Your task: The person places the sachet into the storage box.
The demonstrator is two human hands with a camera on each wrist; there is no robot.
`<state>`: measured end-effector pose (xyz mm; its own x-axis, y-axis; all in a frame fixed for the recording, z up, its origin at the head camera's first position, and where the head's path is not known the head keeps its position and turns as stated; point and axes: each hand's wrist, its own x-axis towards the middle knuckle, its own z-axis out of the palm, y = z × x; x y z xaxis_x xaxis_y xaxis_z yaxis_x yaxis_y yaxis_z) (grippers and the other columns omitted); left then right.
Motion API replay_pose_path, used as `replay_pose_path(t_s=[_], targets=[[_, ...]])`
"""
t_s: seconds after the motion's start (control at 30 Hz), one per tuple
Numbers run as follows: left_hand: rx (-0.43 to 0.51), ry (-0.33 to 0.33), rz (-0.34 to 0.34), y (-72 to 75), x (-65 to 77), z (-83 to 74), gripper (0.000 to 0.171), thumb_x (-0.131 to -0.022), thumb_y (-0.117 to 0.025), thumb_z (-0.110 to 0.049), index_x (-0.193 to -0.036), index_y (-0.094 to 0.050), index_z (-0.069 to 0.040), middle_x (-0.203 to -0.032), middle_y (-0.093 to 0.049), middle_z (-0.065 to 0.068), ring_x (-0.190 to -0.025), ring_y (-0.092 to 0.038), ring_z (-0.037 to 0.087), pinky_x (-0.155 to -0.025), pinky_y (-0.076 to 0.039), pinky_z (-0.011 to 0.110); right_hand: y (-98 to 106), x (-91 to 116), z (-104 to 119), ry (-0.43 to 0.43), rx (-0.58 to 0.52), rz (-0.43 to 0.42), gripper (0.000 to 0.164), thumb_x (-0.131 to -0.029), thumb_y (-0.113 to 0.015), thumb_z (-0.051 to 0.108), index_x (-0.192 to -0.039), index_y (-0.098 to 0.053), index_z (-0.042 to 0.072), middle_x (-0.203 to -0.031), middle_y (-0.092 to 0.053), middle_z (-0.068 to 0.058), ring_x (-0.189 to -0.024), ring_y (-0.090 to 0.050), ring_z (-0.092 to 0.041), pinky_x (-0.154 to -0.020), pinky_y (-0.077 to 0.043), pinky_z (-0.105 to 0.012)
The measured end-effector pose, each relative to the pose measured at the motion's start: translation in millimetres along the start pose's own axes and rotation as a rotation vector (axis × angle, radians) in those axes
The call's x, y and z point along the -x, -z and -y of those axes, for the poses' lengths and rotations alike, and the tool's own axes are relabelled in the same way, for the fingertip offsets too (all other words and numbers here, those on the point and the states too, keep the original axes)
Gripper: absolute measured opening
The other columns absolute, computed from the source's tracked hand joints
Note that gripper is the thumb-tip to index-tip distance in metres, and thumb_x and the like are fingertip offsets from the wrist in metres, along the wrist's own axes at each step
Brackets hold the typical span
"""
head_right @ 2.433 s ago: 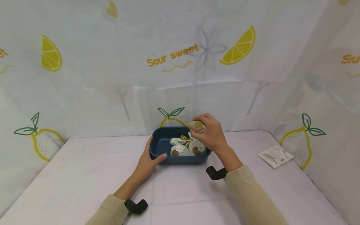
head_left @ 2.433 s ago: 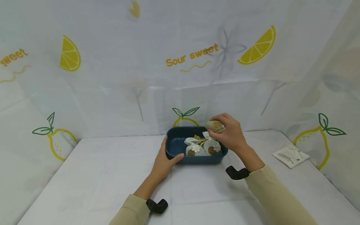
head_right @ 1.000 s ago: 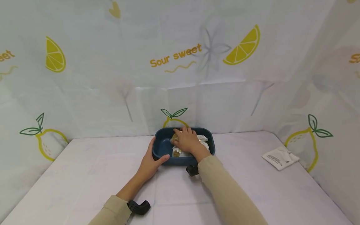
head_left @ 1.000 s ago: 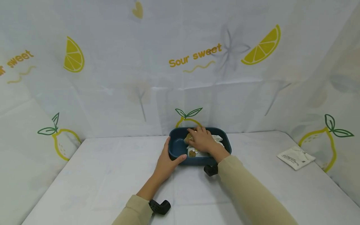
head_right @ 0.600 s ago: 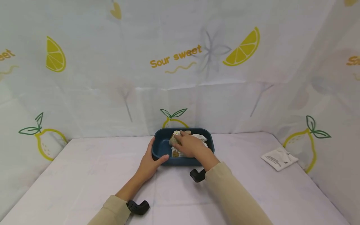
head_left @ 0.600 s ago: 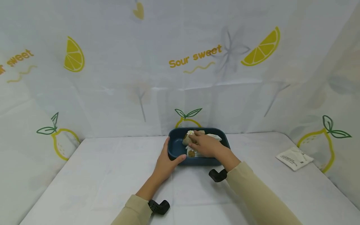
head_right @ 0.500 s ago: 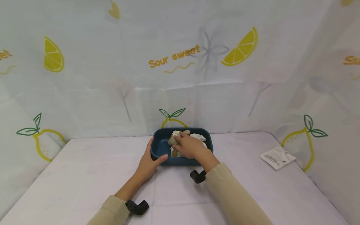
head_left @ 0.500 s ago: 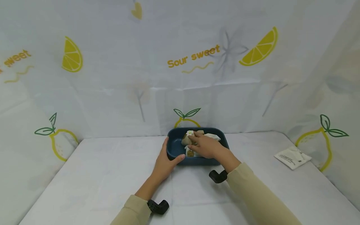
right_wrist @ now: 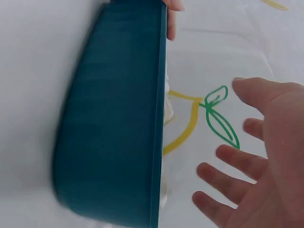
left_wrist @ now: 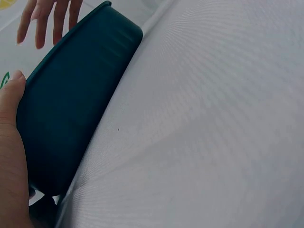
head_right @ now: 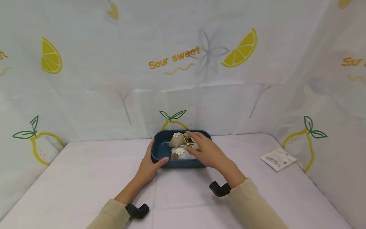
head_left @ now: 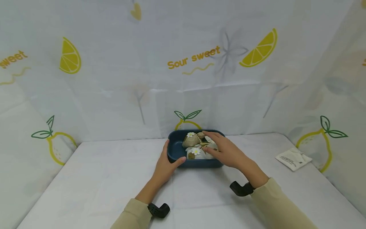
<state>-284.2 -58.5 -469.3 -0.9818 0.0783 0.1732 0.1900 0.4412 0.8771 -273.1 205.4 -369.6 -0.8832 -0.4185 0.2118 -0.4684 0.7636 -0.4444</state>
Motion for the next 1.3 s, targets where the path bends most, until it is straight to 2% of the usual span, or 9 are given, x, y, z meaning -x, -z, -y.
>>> replay_pose_path(t_s=[0.13,0.23,0.37,0.53,0.7,0.8,0.93,1.1,1.3], targets=[[0.000,-0.003,0.001,0.0,0.7,-0.3,0.105,-0.084,-0.075,-0.060,-0.163,-0.012,-0.033,-0.170,-0.020,-0.001,-0.156,-0.024,0.032,-0.121,-0.027,0.064,8.9,17.7,-12.3,0.025,-0.004,-0.131,0.064,-0.102,-0.060,0.037,-0.158,-0.035,0.020,-0.157,-0.044,-0.013,-0.098,-0.066,-0.024,-0.089,-0.054,-0.050],[0.005,-0.007,0.000,-0.2,0.1,0.3,0.105,-0.084,-0.075,-0.060,-0.163,-0.012,-0.034,-0.170,-0.020,-0.001,-0.156,-0.024,0.032,-0.120,-0.027,0.064,17.6,31.7,-22.5,0.022,-0.023,-0.208,0.062,-0.102,-0.061,0.037,-0.156,-0.039,0.018,-0.156,-0.045,-0.012,-0.130,-0.056,-0.036,-0.098,-0.051,-0.057],[0.002,-0.006,0.003,0.4,-1.2,2.0,0.105,-0.084,-0.074,-0.061,-0.164,-0.011,-0.033,-0.170,-0.020,0.001,-0.156,-0.025,0.033,-0.120,-0.028,0.064,30.1,50.7,-35.9,-0.011,-0.051,-0.293,0.060,-0.100,-0.065,0.031,-0.155,-0.042,0.019,-0.153,-0.049,-0.012,-0.134,-0.050,-0.039,-0.098,-0.049,-0.064],[0.002,-0.002,-0.008,2.9,-1.1,0.7,0.105,-0.084,-0.075,-0.059,-0.163,-0.012,-0.033,-0.170,-0.021,0.001,-0.156,-0.025,0.032,-0.121,-0.027,0.063,41.8,65.4,-52.4,-0.025,-0.028,-0.390,0.063,-0.096,-0.071,0.025,-0.154,-0.045,0.018,-0.151,-0.051,-0.013,-0.128,-0.052,-0.035,-0.094,-0.050,-0.055],[-0.007,0.005,0.006,3.0,-1.0,-0.1,0.105,-0.084,-0.075,-0.059,-0.163,-0.011,-0.033,-0.170,-0.021,0.002,-0.156,-0.025,0.032,-0.121,-0.027,0.063,51.9,72.8,-67.0,-0.051,-0.020,-0.440,0.066,-0.094,-0.073,0.025,-0.154,-0.045,0.018,-0.153,-0.049,-0.013,-0.133,-0.049,-0.037,-0.105,-0.043,-0.025],[-0.010,0.005,0.013,1.9,-1.7,-0.4,0.105,-0.084,-0.075,-0.059,-0.163,-0.011,-0.033,-0.170,-0.021,0.002,-0.156,-0.025,0.033,-0.121,-0.027,0.063,56.8,77.5,-77.4,-0.081,-0.006,-0.454,0.069,-0.093,-0.074,0.027,-0.154,-0.044,0.017,-0.154,-0.048,-0.016,-0.135,-0.047,-0.041,-0.106,-0.044,-0.031],[-0.005,-0.004,0.008,2.5,-2.8,0.6,0.105,-0.084,-0.075,-0.059,-0.163,-0.011,-0.034,-0.170,-0.021,0.002,-0.156,-0.025,0.033,-0.120,-0.028,0.064,63.2,83.4,-96.9,-0.137,-0.033,-0.469,0.073,-0.093,-0.075,0.027,-0.156,-0.040,0.014,-0.156,-0.043,-0.022,-0.139,-0.042,-0.049,-0.106,-0.041,-0.063],[-0.005,0.001,0.019,1.6,-2.3,1.3,0.105,-0.084,-0.074,-0.061,-0.163,-0.010,-0.034,-0.171,-0.020,0.002,-0.156,-0.024,0.033,-0.121,-0.027,0.064,72.0,98.1,-126.3,-0.269,-0.055,-0.451,0.080,-0.095,-0.071,0.035,-0.161,-0.030,0.014,-0.161,-0.031,-0.027,-0.143,-0.032,-0.055,-0.104,-0.032,-0.075],[0.006,0.001,0.016,1.8,-1.8,-0.3,0.105,-0.084,-0.075,-0.058,-0.163,-0.011,-0.032,-0.170,-0.021,0.002,-0.156,-0.024,0.033,-0.121,-0.027,0.063,69.4,117.1,-161.2,-0.393,-0.021,-0.406,0.089,-0.094,-0.070,0.043,-0.162,-0.023,0.010,-0.163,-0.023,-0.032,-0.145,-0.024,-0.059,-0.103,-0.026,-0.080]])
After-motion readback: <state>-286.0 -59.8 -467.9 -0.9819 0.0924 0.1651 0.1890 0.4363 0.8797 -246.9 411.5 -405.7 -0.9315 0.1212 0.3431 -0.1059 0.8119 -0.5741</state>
